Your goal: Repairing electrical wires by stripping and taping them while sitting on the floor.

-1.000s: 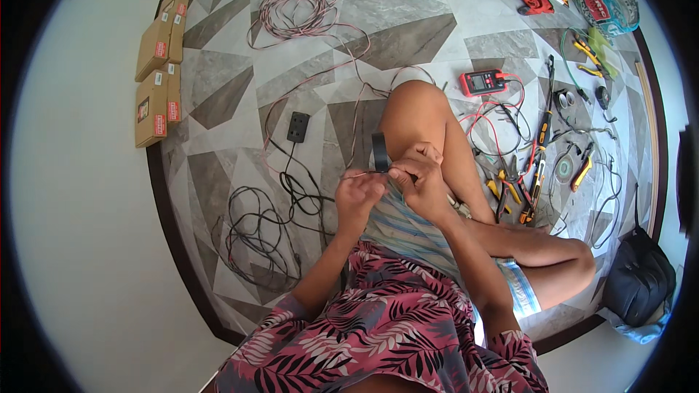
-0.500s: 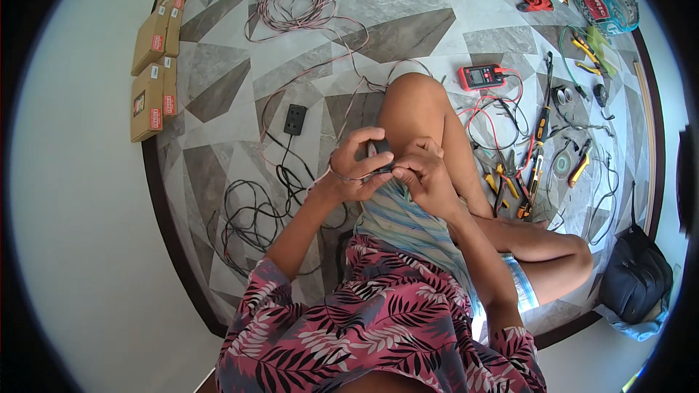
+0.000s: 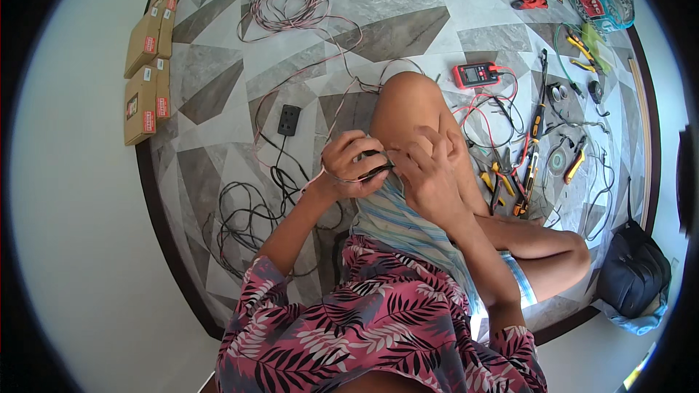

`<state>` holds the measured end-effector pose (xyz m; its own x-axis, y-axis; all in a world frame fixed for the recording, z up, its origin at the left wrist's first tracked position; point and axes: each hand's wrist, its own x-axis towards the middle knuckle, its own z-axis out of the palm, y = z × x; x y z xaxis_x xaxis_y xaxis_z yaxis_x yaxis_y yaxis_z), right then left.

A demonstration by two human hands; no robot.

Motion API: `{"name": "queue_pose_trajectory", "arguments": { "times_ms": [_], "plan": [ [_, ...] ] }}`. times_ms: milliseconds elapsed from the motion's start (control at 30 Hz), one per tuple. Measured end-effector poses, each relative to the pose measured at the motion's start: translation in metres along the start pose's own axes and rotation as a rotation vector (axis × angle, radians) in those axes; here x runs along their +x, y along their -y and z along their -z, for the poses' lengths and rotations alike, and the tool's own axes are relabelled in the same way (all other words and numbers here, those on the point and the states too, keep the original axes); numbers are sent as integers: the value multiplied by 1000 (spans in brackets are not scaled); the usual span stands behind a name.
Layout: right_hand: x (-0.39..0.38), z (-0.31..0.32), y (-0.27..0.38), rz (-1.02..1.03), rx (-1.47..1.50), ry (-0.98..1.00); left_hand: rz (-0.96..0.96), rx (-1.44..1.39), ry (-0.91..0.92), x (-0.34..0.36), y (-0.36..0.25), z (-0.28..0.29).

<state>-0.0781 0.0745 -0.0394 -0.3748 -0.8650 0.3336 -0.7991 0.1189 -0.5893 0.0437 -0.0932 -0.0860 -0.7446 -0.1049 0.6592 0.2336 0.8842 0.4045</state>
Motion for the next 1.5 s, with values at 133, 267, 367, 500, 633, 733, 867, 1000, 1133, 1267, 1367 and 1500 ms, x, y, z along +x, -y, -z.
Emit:
{"name": "queue_pose_trajectory", "arguments": {
  "times_ms": [133,267,367,500,633,733,867,1000,1133,1267,1367,1500],
  "plan": [
    [1,3,-7,67,43,98,23,-176,4,-2,4,-2],
    [10,10,-20,-6,386,300,-63,-182,4,8,6,-1],
    [15,3,-21,-45,397,352,-83,-130,70,8,9,5],
    [9,-7,-17,-156,502,292,-30,-165,104,12,2,10],
    [1,-20,-10,-259,456,109,127,-225,66,0,-6,4],
    [-1,-26,-3,-234,363,10,277,-198,55,-8,-22,1],
    [-4,-34,-2,-194,231,-76,953,-546,216,-22,-41,8],
    [-3,-41,-13,-162,169,-103,1400,-1873,-144,-18,-53,38],
    [0,-39,-21,-99,216,-78,1245,-1742,-296,-43,-65,9],
    [-3,-38,-23,-102,273,-4,901,-1194,-294,-51,-50,-28],
    [-1,-35,-17,-28,353,-107,868,-1115,-417,-19,-47,-38],
    [-1,-31,-15,-67,347,-160,946,-820,-319,-9,-49,-32]
  ]
}}
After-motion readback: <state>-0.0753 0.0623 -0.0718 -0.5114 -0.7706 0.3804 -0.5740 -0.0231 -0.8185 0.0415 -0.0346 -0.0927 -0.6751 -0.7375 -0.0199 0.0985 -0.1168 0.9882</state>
